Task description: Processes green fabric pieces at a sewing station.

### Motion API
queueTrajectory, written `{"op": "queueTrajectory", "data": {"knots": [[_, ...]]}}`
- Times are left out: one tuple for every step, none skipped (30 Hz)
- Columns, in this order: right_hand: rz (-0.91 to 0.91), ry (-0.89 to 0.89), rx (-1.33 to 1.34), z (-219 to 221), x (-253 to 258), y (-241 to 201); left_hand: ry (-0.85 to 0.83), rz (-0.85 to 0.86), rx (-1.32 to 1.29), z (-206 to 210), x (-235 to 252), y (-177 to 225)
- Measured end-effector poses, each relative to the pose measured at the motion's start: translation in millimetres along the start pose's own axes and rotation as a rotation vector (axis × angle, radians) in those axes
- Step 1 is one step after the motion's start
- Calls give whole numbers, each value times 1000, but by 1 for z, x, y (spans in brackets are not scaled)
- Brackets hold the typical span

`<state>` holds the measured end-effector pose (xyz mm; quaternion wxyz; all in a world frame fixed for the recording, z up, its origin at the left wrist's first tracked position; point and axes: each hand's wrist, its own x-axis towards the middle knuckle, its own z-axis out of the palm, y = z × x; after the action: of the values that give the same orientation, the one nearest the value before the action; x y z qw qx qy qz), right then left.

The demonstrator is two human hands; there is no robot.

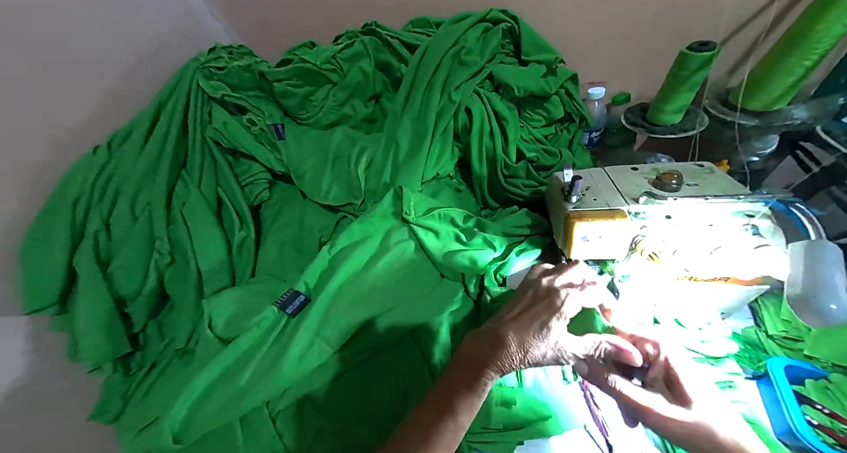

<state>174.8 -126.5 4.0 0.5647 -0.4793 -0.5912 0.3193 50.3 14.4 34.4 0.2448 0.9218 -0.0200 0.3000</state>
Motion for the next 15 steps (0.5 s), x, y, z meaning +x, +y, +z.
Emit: {"op": "queueTrajectory", "data": {"knots": [[-16,46,-32,6,-7,2,-36,-3,72,1,-3,-3],[-19,93,-68,12,-13,4,-66,-15,140,2,-6,-5],[-8,147,-87,19,-20,9,-92,-33,180,3,-9,-7],[2,192,-107,24,-25,16,-95,-39,210,4,-12,-9],[2,223,-110,29,-28,24,-79,-38,231,6,-15,-12],[1,258,-111,32,-30,32,-47,-35,241,8,-18,-16],[-6,305,-100,35,-31,40,-2,-37,243,11,-21,-19],[-3,347,-80,36,-29,46,59,-44,240,13,-24,-22],[2,368,-50,35,-25,49,130,-56,237,16,-26,-25],[0,369,-22,33,-20,51,190,-78,232,17,-29,-26],[-22,355,-1,30,-14,52,230,-102,235,17,-30,-27],[-45,351,19,27,-9,54,259,-125,242,16,-31,-27],[-57,346,35,26,-5,54,283,-141,253,15,-32,-27],[-68,341,41,25,-3,53,309,-153,264,15,-32,-27],[-76,331,40,24,-2,53,330,-167,273,14,-31,-27]]}}
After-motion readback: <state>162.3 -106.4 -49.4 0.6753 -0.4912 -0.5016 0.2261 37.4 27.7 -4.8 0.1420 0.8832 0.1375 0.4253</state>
